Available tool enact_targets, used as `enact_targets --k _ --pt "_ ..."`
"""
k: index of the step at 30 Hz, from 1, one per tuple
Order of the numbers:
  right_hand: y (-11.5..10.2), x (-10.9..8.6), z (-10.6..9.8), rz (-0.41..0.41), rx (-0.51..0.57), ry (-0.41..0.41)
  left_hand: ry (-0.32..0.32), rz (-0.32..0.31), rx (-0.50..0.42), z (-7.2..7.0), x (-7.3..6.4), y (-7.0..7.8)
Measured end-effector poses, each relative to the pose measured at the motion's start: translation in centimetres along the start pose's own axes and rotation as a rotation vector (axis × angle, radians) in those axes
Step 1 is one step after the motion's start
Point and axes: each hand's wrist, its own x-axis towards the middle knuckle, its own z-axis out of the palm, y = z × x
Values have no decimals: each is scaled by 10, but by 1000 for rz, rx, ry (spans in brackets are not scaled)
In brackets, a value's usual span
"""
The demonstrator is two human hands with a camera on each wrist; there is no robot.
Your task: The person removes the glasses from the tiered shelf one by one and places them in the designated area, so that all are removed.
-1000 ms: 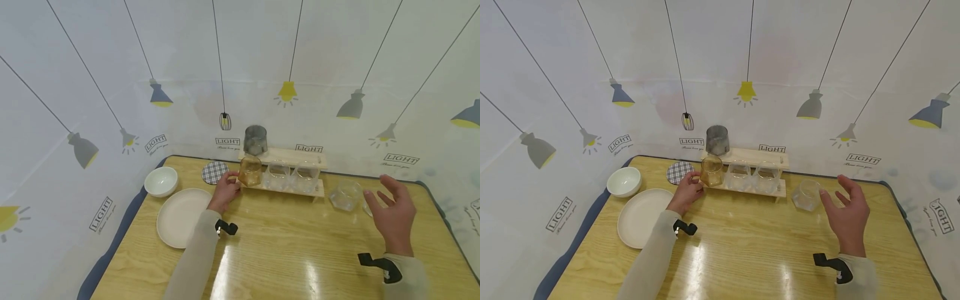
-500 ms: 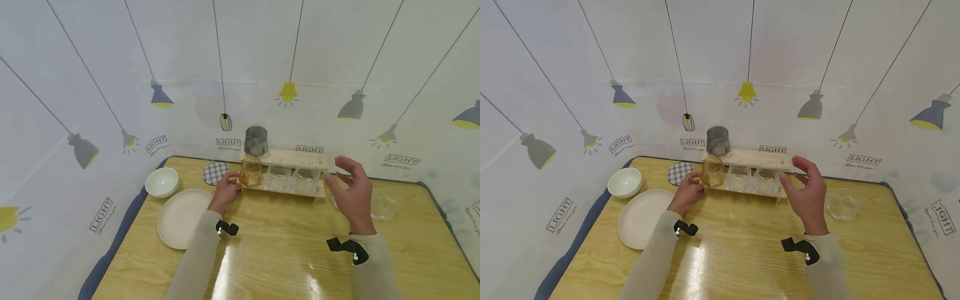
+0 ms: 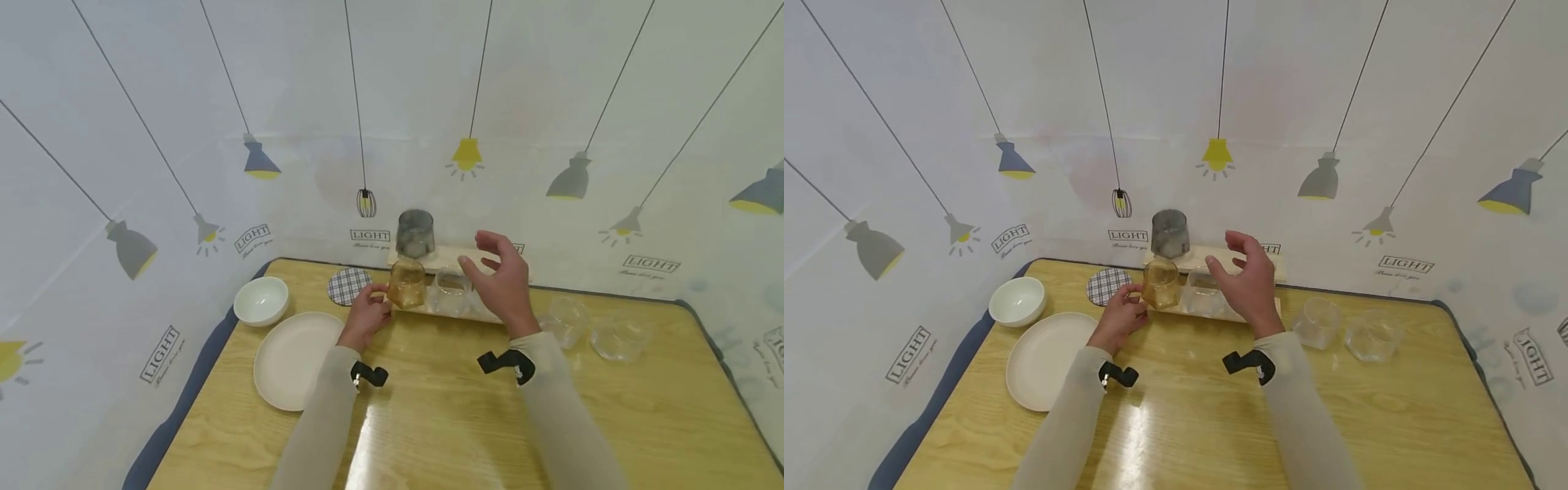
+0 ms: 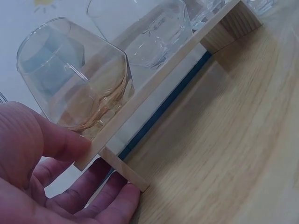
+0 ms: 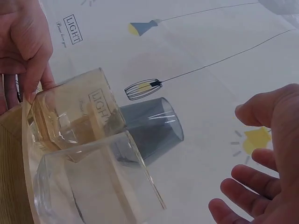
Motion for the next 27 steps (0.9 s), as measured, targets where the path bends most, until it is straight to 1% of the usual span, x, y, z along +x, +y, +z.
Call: enact_targets --k 9,15,21,25,27 --pt "-1 41 41 70 -21 -122 -14 3 -1 1 -1 1" --pt "-2 65 62 120 -104 -213 -26 7 -20 -2 -1 2" --pt "2 76 76 191 -157 -313 -28 15 -17 -1 1 1" --pt "9 78 82 218 -189 -324 -20 12 -2 -1 2 -1" --pt "11 79 84 218 -189 -322 -18 11 1 -1 1 0"
